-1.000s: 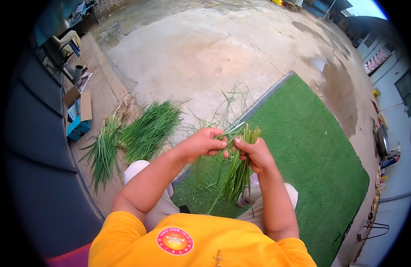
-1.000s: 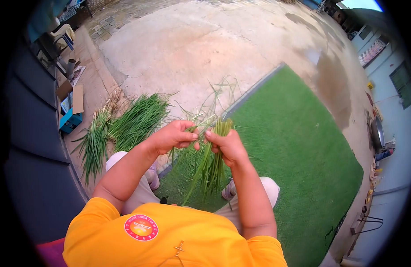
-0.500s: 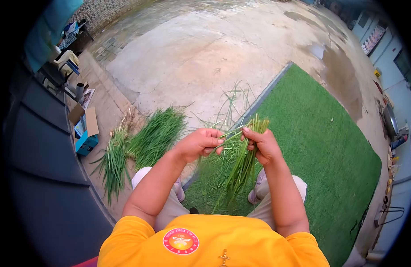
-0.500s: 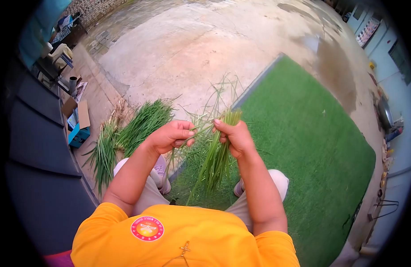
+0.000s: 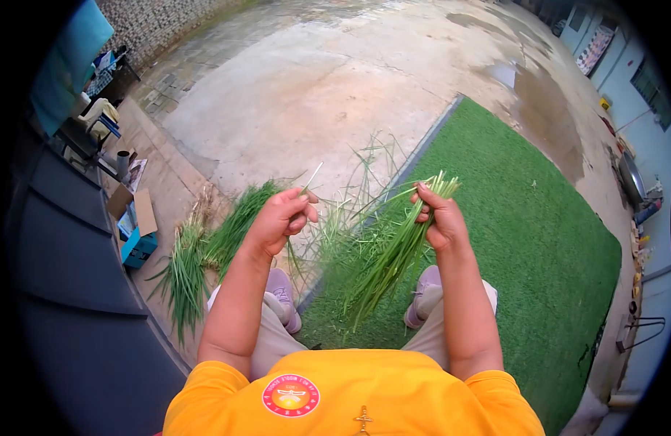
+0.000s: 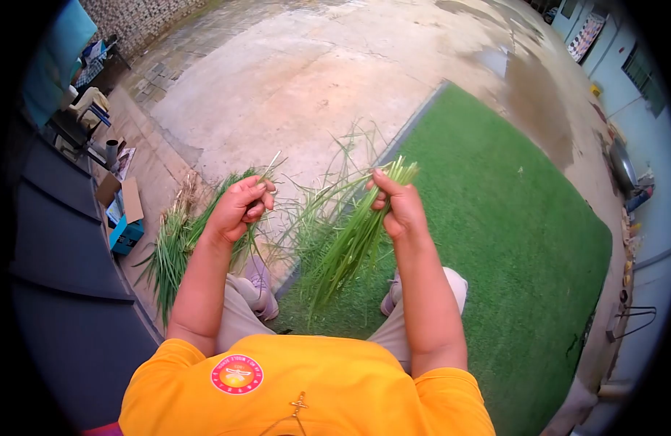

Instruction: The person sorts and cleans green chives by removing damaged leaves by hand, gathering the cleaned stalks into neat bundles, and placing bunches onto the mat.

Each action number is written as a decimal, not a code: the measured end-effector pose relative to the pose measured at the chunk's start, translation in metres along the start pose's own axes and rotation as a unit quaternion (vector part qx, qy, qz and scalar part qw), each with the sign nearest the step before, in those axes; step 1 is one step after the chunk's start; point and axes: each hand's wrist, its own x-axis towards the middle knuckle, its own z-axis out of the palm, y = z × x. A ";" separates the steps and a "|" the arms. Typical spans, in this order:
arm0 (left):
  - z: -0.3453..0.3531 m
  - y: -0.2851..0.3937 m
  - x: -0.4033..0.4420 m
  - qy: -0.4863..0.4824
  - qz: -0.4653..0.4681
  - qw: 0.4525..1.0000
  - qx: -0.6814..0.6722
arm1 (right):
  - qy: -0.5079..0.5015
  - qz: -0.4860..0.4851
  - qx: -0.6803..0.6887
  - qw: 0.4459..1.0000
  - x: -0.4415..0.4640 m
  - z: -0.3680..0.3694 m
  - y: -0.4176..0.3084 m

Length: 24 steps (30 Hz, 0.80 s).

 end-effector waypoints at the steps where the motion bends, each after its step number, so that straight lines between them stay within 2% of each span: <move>1: -0.001 -0.001 0.001 0.008 0.008 1.000 0.003 | -0.004 -0.001 0.003 1.000 0.001 0.000 0.000; 9: 0.022 -0.014 -0.002 -0.017 0.004 0.999 0.038 | -0.002 0.004 -0.014 1.000 0.000 0.006 0.005; 11: 0.031 -0.017 -0.002 -0.019 0.025 0.993 0.113 | -0.008 0.009 -0.021 1.000 0.001 0.006 0.007; 13: 0.038 -0.022 -0.003 -0.041 0.046 0.991 0.116 | -0.025 0.015 -0.025 0.999 0.002 0.006 0.012; 15: 0.035 -0.031 0.001 -0.083 0.019 0.984 0.154 | -0.026 0.017 -0.028 0.999 0.002 0.008 0.012; 20: 0.028 -0.013 -0.002 -0.025 -0.016 0.988 0.151 | -0.026 0.015 -0.043 0.999 0.002 0.005 0.013; 24: 0.023 -0.001 -0.006 -0.024 -0.043 0.988 0.143 | -0.031 0.015 -0.083 0.996 -0.002 0.009 0.012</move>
